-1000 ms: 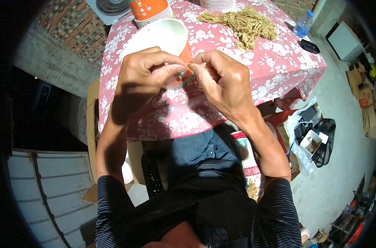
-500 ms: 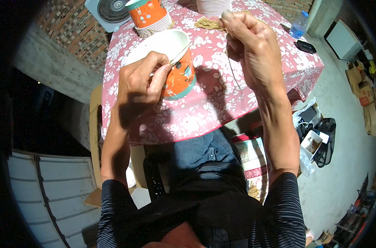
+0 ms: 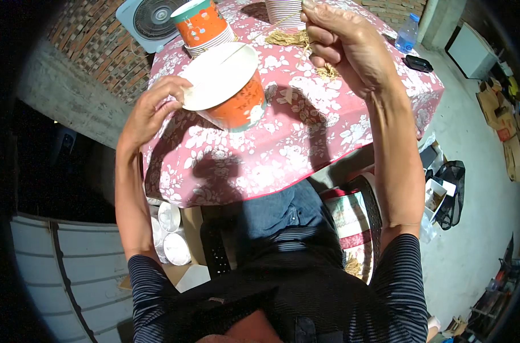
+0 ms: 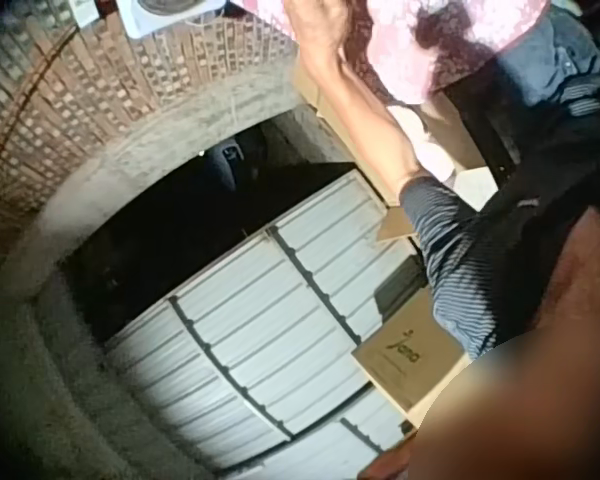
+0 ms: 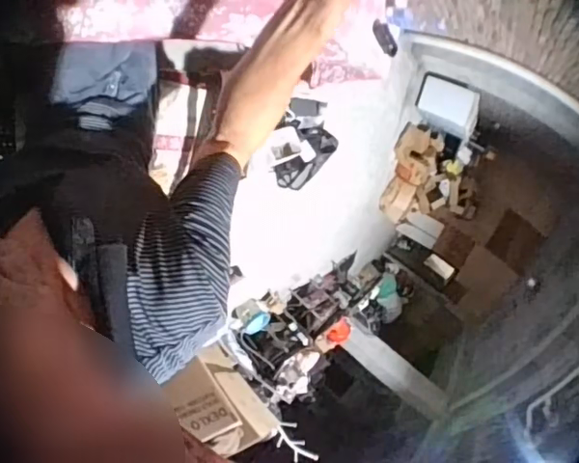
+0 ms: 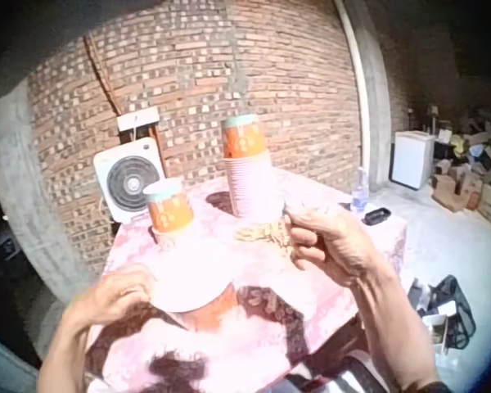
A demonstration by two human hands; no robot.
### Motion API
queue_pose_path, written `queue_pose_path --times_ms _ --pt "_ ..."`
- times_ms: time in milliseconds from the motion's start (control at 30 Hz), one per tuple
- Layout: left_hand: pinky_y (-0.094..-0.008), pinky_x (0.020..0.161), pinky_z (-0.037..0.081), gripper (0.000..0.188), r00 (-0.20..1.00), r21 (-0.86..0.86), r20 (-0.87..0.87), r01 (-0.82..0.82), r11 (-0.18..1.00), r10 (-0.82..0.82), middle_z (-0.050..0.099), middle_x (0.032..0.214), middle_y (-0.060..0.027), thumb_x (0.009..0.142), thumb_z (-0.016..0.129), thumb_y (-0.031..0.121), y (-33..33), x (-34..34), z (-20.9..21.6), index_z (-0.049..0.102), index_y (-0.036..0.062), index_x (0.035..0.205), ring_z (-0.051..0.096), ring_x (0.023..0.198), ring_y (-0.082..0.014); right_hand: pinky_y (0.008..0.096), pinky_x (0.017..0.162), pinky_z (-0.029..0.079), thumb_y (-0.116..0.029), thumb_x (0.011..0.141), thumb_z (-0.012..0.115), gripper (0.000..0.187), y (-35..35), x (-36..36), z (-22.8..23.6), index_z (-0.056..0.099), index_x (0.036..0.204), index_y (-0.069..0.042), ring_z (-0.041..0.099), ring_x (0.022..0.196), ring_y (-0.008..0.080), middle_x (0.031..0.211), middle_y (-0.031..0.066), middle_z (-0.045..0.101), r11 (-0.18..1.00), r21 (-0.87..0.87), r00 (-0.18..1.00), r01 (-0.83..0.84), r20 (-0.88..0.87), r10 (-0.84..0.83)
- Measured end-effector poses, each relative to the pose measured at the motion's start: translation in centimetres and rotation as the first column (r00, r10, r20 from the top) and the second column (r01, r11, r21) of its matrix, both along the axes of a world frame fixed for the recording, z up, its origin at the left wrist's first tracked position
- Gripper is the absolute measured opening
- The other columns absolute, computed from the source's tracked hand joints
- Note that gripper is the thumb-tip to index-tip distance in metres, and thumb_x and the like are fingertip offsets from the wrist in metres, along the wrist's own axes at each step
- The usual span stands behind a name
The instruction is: The recorder is tying short pieces of string to the sides of paper bowls to create handles.
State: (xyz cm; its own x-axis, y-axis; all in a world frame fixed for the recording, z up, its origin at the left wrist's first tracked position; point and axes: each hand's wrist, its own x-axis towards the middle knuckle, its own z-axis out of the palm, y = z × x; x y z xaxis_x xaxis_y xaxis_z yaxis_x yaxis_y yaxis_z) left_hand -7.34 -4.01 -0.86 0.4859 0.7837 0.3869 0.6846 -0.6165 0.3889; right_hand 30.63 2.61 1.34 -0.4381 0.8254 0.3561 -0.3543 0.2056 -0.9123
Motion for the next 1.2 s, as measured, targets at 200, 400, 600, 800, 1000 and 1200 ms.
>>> queue_pose_path --times_ms 200,400,600,800,1000,1200 --pt "-0.0465 0.105 0.048 0.031 0.934 0.314 -0.129 -0.279 0.907 0.332 0.063 0.136 -0.0205 0.088 0.065 -0.009 -0.3 -0.3 0.0 0.061 0.0021 0.117 0.058 0.128 -0.0422 0.026 0.061 0.046 -0.026 0.108 0.059 0.022 0.1 -1.9 -3.2 0.061 0.106 -0.004 0.041 0.058 0.0043 0.071 -0.0066 0.045 0.958 -0.266 0.975 -0.107 -0.218 0.048" --pt "-0.0441 0.086 0.053 0.023 0.973 0.565 0.1 -0.229 0.792 0.21 0.068 0.101 -0.0214 0.087 0.067 0.005 -3.8 12.6 -4.4 0.065 -0.0048 0.108 0.067 0.096 -0.0377 0.0245 0.063 0.045 -0.025 0.111 0.054 0.019 -0.7 -4.2 -4.1 0.057 0.104 -0.007 0.04 0.059 0.0041 0.073 -0.007 0.043 0.915 -0.345 0.941 -0.208 -0.326 0.091" --pt "-0.0415 0.079 0.056 0.026 0.956 0.295 0.034 -0.289 0.911 0.292 0.073 0.09 -0.0166 0.089 0.072 0.005 0.3 13.5 -4.6 0.069 0.0009 0.114 0.07 0.079 -0.0307 0.0254 0.062 0.047 -0.023 0.112 0.051 0.02 -0.9 -4.4 -3.3 0.055 0.106 -0.005 0.042 0.059 0.0045 0.074 -0.006 0.044 0.917 -0.288 0.894 -0.277 -0.427 0.136" --pt "-0.0427 0.085 0.052 0.024 0.985 0.098 -0.057 -0.157 0.983 0.163 0.073 0.099 -0.0179 0.088 0.067 0.004 -0.6 7.9 -1.5 0.071 0.0015 0.112 0.069 0.095 -0.0377 0.0257 0.065 0.045 -0.02 0.113 0.048 0.018 1.6 -3.5 -4.4 0.052 0.102 -0.006 0.038 0.06 0.0055 0.073 -0.0059 0.038 0.916 -0.256 0.78 -0.308 -0.62 0.089" --pt "-0.0417 0.089 0.054 0.042 0.992 0.178 0.012 -0.127 0.976 0.127 0.074 0.106 -0.0164 0.078 0.081 0.002 -1.9 9.4 -1.2 0.067 0.0001 0.117 0.07 0.102 -0.0371 0.0255 0.062 0.044 -0.021 0.111 0.052 0.017 0.1 -5.8 -5.8 0.055 0.104 -0.005 0.038 0.059 0.0058 0.072 -0.0061 0.04 0.866 -0.338 0.756 -0.368 -0.652 0.066" --pt "-0.0299 0.086 0.06 0.038 0.94 0.182 0.316 -0.193 0.964 0.129 0.075 0.11 -0.0146 0.084 0.083 0.003 -2.3 13.5 -2.0 0.069 -0.0017 0.119 0.074 0.094 -0.018 0.0217 0.058 0.039 -0.02 0.113 0.048 0.021 -2.4 -7.1 -5.3 0.057 0.107 -0.003 0.037 0.058 0.0048 0.073 -0.0052 0.041 0.843 -0.383 0.758 -0.376 -0.65 0.043"
